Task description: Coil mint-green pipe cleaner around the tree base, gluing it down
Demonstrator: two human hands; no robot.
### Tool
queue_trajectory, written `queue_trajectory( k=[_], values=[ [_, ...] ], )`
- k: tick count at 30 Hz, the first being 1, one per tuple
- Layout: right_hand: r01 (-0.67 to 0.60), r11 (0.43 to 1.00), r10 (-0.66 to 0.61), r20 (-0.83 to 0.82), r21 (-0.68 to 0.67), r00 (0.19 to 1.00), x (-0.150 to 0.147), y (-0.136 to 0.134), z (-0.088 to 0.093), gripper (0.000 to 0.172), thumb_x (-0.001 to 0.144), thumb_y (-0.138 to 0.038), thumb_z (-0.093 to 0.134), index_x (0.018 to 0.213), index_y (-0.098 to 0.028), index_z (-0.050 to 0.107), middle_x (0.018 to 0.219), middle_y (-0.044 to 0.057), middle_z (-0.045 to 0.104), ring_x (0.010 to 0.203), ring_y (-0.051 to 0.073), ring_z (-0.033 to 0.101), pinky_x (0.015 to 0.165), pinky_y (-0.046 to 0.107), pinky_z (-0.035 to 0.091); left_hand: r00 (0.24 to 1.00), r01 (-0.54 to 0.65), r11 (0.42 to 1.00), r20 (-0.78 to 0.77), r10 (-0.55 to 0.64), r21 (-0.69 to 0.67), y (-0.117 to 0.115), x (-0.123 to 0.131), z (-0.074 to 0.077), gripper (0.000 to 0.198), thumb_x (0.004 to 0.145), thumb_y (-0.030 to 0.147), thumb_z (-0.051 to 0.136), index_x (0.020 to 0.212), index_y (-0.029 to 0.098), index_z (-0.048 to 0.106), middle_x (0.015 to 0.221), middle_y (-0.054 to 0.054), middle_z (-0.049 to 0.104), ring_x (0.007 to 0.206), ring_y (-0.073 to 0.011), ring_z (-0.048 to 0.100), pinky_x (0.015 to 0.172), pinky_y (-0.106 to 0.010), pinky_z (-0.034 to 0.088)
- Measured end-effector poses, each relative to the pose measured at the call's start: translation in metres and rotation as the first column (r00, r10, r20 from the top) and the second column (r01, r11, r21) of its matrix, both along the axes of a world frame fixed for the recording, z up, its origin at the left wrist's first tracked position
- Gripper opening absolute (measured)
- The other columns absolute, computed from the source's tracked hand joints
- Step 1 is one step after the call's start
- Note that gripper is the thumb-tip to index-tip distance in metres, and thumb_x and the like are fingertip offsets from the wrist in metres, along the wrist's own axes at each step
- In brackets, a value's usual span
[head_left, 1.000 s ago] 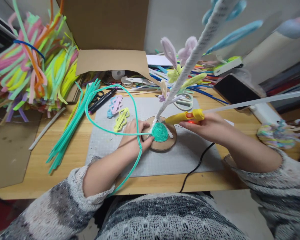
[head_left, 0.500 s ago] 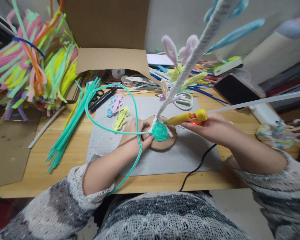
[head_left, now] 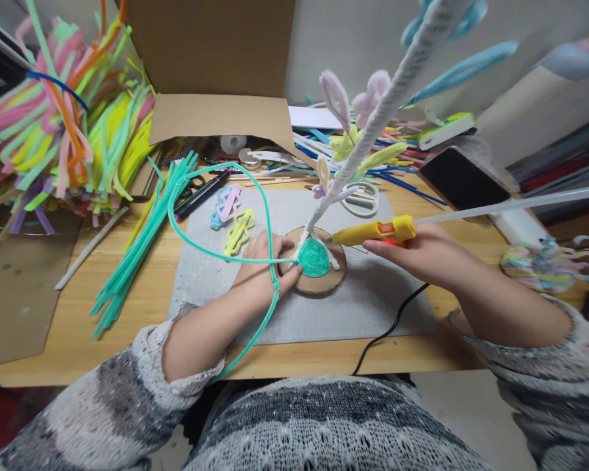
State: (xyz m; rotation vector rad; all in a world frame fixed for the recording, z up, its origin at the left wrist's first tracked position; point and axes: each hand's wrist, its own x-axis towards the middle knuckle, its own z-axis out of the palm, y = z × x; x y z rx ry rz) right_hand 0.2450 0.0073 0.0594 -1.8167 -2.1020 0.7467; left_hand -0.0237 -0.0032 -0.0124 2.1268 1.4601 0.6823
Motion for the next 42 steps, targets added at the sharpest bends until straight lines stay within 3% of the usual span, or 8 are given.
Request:
queue_trajectory(
  k=[8, 17, 29, 35, 42],
  values=[
    [-0.032, 0.999, 0.033, 0.041, -0.037, 0.999, -0.0044, 0.0023, -0.0036, 0.038, 0.081, -0.059, 0.056, 0.091, -0.026, 0.074, 0.077, 0.002, 0.072, 0.072, 0.023, 0.064, 0.064, 0.035, 0.048, 1.0, 0.008, 1.0, 0.009, -0.008, 0.015, -0.0001, -0.0006, -0.0021, 0.033, 0.077, 0.035, 0.064, 0.106, 0.022, 0.057, 0.102, -0.007, 0.054, 0.096, -0.0255, 0.052, 0.085, -0.042, 0.045],
    [-0.018, 1.0, 0.019, 0.073, -0.013, 0.997, -0.001, -0.0019, -0.0007, 0.037, 0.08, -0.06, 0.058, 0.083, -0.026, 0.073, 0.073, 0.002, 0.071, 0.068, 0.022, 0.063, 0.06, 0.034, 0.047, 1.0, -0.006, 1.0, 0.016, 0.006, -0.012, -0.0001, 0.0008, 0.0005, 0.034, 0.076, 0.035, 0.065, 0.106, 0.021, 0.057, 0.101, -0.008, 0.055, 0.098, -0.0268, 0.053, 0.086, -0.044, 0.045],
    [-0.031, 0.998, 0.031, -0.009, -0.052, 0.999, 0.0054, -0.004, 0.0021, 0.041, 0.076, -0.065, 0.06, 0.077, -0.025, 0.07, 0.071, 0.002, 0.069, 0.066, 0.022, 0.062, 0.061, 0.036, 0.049, 1.0, -0.01, 1.0, 0.002, 0.01, -0.022, 0.0, 0.0014, 0.0018, 0.036, 0.076, 0.035, 0.064, 0.107, 0.019, 0.058, 0.102, -0.009, 0.055, 0.099, -0.0279, 0.053, 0.087, -0.045, 0.046],
    [0.017, 0.999, -0.016, 0.023, -0.042, 1.0, 0.0003, -0.0042, 0.0029, 0.041, 0.077, -0.064, 0.058, 0.081, -0.026, 0.073, 0.072, 0.003, 0.07, 0.068, 0.025, 0.063, 0.061, 0.037, 0.049, 1.0, -0.007, 1.0, 0.011, 0.007, -0.002, 0.0005, 0.0007, -0.0005, 0.036, 0.075, 0.035, 0.065, 0.107, 0.02, 0.058, 0.101, -0.008, 0.055, 0.098, -0.0274, 0.053, 0.086, -0.045, 0.046],
    [-0.014, 0.999, 0.015, 0.029, -0.033, 0.999, -0.0032, -0.0062, 0.0006, 0.038, 0.08, -0.059, 0.058, 0.091, -0.027, 0.075, 0.075, 0.003, 0.072, 0.071, 0.026, 0.066, 0.061, 0.036, 0.05, 1.0, 0.001, 1.0, 0.012, -0.001, 0.004, 0.0005, 0.0007, -0.0004, 0.036, 0.075, 0.035, 0.065, 0.107, 0.018, 0.058, 0.101, -0.009, 0.055, 0.097, -0.0276, 0.053, 0.086, -0.045, 0.046]
  ],
)
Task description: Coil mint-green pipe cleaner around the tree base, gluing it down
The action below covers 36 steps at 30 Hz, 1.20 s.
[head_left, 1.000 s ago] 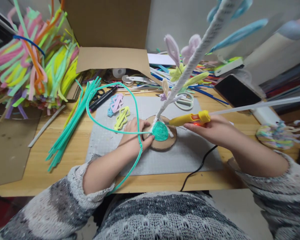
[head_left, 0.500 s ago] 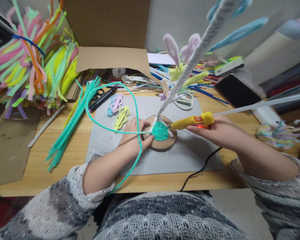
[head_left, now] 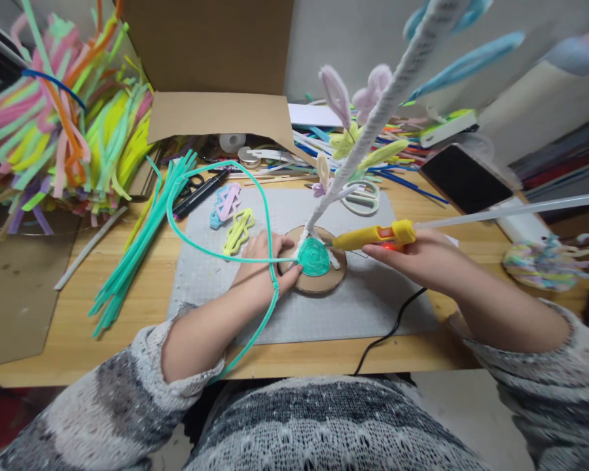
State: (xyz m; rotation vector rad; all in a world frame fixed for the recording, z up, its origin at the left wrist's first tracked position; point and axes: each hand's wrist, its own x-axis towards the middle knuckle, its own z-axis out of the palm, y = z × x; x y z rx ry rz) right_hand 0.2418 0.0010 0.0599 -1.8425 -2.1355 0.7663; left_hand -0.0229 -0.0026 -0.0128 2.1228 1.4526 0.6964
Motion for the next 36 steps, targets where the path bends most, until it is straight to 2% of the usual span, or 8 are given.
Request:
queue_trajectory(
  k=[12, 19, 25, 36],
  values=[
    [0.002, 0.999, 0.002, 0.083, -0.037, 0.997, 0.005, -0.006, 0.001, 0.043, 0.079, -0.063, 0.054, 0.092, -0.027, 0.074, 0.082, 0.004, 0.075, 0.075, 0.028, 0.068, 0.063, 0.039, 0.051, 1.0, 0.007, 1.0, -0.008, -0.007, 0.014, 0.0, -0.001, 0.001, 0.037, 0.076, 0.036, 0.065, 0.107, 0.017, 0.059, 0.102, -0.009, 0.056, 0.097, -0.0271, 0.053, 0.086, -0.042, 0.046],
    [-0.024, 0.998, 0.026, 0.041, -0.061, 0.999, 0.008, -0.009, 0.002, 0.044, 0.078, -0.063, 0.053, 0.093, -0.027, 0.073, 0.086, 0.004, 0.075, 0.078, 0.029, 0.067, 0.07, 0.043, 0.051, 1.0, -0.012, 0.999, -0.007, 0.013, 0.03, 0.0, 0.001, -0.002, 0.036, 0.074, 0.035, 0.066, 0.106, 0.019, 0.059, 0.099, -0.007, 0.057, 0.097, -0.0261, 0.054, 0.085, -0.041, 0.045],
    [0.008, 0.999, -0.009, -0.024, -0.036, 1.0, 0.016, -0.011, -0.001, 0.041, 0.077, -0.065, 0.057, 0.091, -0.029, 0.073, 0.082, 0.003, 0.074, 0.075, 0.027, 0.067, 0.067, 0.041, 0.052, 1.0, -0.002, 0.999, 0.021, 0.001, 0.042, 0.0, 0.0, -0.005, 0.037, 0.075, 0.036, 0.065, 0.107, 0.018, 0.058, 0.098, -0.008, 0.057, 0.097, -0.0269, 0.053, 0.085, -0.042, 0.045],
    [0.028, 0.999, -0.026, 0.087, -0.024, 0.996, 0.004, -0.015, 0.002, 0.039, 0.079, -0.06, 0.056, 0.091, -0.028, 0.076, 0.083, 0.004, 0.076, 0.076, 0.03, 0.069, 0.06, 0.041, 0.053, 1.0, 0.003, 0.999, 0.025, -0.004, 0.048, 0.0, -0.001, -0.005, 0.035, 0.076, 0.036, 0.066, 0.106, 0.02, 0.058, 0.1, -0.007, 0.057, 0.098, -0.0263, 0.053, 0.086, -0.043, 0.045]
  ],
)
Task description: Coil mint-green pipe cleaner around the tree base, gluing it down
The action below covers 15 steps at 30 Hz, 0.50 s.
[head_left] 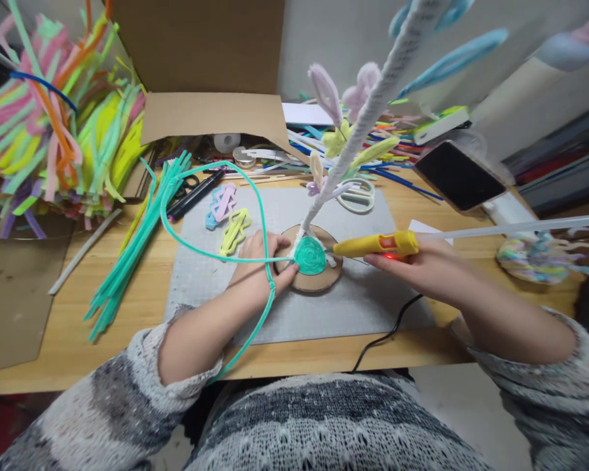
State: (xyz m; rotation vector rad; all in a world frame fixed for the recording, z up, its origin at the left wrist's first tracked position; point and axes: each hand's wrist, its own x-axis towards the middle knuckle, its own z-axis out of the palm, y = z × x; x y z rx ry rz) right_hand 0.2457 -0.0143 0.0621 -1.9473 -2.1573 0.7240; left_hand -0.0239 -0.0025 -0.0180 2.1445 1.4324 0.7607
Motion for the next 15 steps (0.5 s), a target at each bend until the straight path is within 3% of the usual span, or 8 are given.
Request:
queue_trajectory(
  k=[6, 15],
  values=[
    [-0.011, 1.0, 0.011, -0.01, -0.011, 1.0, -0.003, -0.004, 0.002, 0.036, 0.079, -0.054, 0.057, 0.093, -0.027, 0.075, 0.084, 0.004, 0.076, 0.075, 0.026, 0.068, 0.065, 0.038, 0.054, 1.0, -0.008, 0.999, -0.014, 0.008, -0.032, 0.0, 0.001, 0.004, 0.035, 0.074, 0.034, 0.066, 0.105, 0.02, 0.058, 0.1, -0.008, 0.057, 0.096, -0.0265, 0.053, 0.086, -0.044, 0.045],
    [-0.038, 0.999, 0.036, -0.07, -0.03, 0.997, 0.006, -0.009, -0.008, 0.038, 0.081, -0.058, 0.057, 0.093, -0.027, 0.075, 0.08, 0.004, 0.073, 0.071, 0.023, 0.067, 0.062, 0.035, 0.054, 1.0, -0.003, 0.999, -0.01, 0.003, -0.04, -0.001, 0.002, 0.007, 0.033, 0.076, 0.035, 0.065, 0.104, 0.02, 0.058, 0.101, -0.008, 0.056, 0.099, -0.0265, 0.053, 0.088, -0.043, 0.045]
  ],
)
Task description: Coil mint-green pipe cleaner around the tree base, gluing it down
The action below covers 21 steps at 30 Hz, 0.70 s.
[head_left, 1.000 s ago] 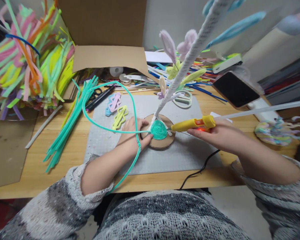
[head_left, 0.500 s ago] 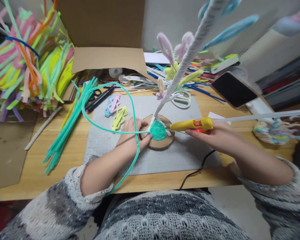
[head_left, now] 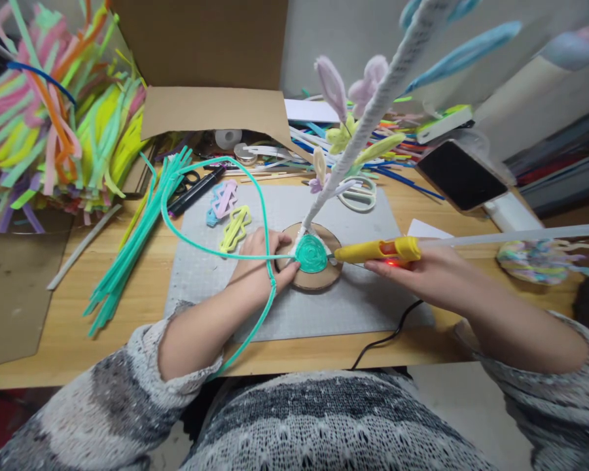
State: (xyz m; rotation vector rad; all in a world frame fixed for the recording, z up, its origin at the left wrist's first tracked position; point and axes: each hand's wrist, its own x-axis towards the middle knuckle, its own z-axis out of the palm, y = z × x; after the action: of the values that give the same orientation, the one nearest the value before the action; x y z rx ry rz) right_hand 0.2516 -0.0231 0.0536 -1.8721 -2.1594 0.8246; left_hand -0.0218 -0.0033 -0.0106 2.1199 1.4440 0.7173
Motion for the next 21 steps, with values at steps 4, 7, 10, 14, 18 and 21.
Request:
queue_trajectory(
  k=[4, 7, 10, 14, 18, 21],
  values=[
    [-0.012, 0.999, 0.012, 0.003, 0.035, 1.0, 0.001, -0.003, -0.002, 0.035, 0.081, -0.057, 0.058, 0.091, -0.028, 0.075, 0.077, 0.003, 0.072, 0.067, 0.023, 0.065, 0.059, 0.036, 0.053, 1.0, -0.002, 1.0, 0.013, 0.002, -0.005, 0.0, 0.0, 0.001, 0.031, 0.076, 0.033, 0.065, 0.104, 0.02, 0.058, 0.103, -0.008, 0.056, 0.099, -0.027, 0.053, 0.088, -0.044, 0.045],
    [-0.032, 0.999, 0.033, -0.009, 0.032, 0.999, -0.003, -0.005, 0.002, 0.035, 0.083, -0.055, 0.055, 0.091, -0.026, 0.074, 0.077, 0.004, 0.07, 0.067, 0.022, 0.064, 0.06, 0.036, 0.052, 1.0, 0.001, 1.0, 0.016, -0.001, -0.003, 0.0, 0.0, 0.001, 0.031, 0.076, 0.032, 0.065, 0.103, 0.021, 0.058, 0.103, -0.008, 0.056, 0.1, -0.0271, 0.053, 0.088, -0.045, 0.045],
    [-0.171, 0.981, 0.168, 0.035, 0.095, 0.985, -0.009, -0.008, 0.008, 0.035, 0.087, -0.053, 0.049, 0.083, -0.025, 0.07, 0.076, 0.006, 0.067, 0.067, 0.021, 0.062, 0.061, 0.036, 0.049, 1.0, 0.003, 1.0, -0.001, -0.003, 0.004, 0.0, 0.0, 0.0, 0.032, 0.076, 0.033, 0.065, 0.103, 0.019, 0.058, 0.103, -0.009, 0.057, 0.1, -0.0273, 0.053, 0.088, -0.044, 0.045],
    [-0.272, 0.943, 0.224, 0.241, 0.191, 0.944, -0.015, -0.02, 0.012, 0.033, 0.09, -0.051, 0.046, 0.078, -0.024, 0.061, 0.081, 0.008, 0.065, 0.069, 0.022, 0.06, 0.059, 0.034, 0.042, 1.0, 0.003, 1.0, -0.012, -0.003, 0.011, 0.001, 0.0, -0.002, 0.034, 0.075, 0.034, 0.065, 0.104, 0.018, 0.059, 0.102, -0.009, 0.057, 0.1, -0.0274, 0.054, 0.087, -0.043, 0.045],
    [-0.355, 0.905, 0.257, 0.363, 0.236, 0.896, -0.02, -0.036, 0.013, 0.021, 0.09, -0.039, 0.047, 0.081, -0.022, 0.057, 0.08, 0.006, 0.063, 0.062, 0.018, 0.057, 0.053, 0.03, 0.034, 1.0, 0.004, 1.0, -0.006, -0.004, 0.017, 0.0, -0.001, -0.002, 0.033, 0.076, 0.034, 0.065, 0.104, 0.019, 0.058, 0.103, -0.009, 0.057, 0.1, -0.0268, 0.054, 0.087, -0.043, 0.045],
    [-0.405, 0.88, 0.308, 0.352, 0.247, 0.884, -0.025, -0.043, 0.016, 0.018, 0.088, -0.033, 0.047, 0.079, -0.021, 0.056, 0.076, 0.005, 0.061, 0.056, 0.017, 0.053, 0.05, 0.029, 0.031, 1.0, 0.003, 1.0, -0.015, -0.003, 0.004, 0.0, -0.001, -0.001, 0.033, 0.075, 0.033, 0.066, 0.104, 0.019, 0.058, 0.103, -0.009, 0.058, 0.101, -0.0278, 0.054, 0.088, -0.044, 0.045]
  ],
)
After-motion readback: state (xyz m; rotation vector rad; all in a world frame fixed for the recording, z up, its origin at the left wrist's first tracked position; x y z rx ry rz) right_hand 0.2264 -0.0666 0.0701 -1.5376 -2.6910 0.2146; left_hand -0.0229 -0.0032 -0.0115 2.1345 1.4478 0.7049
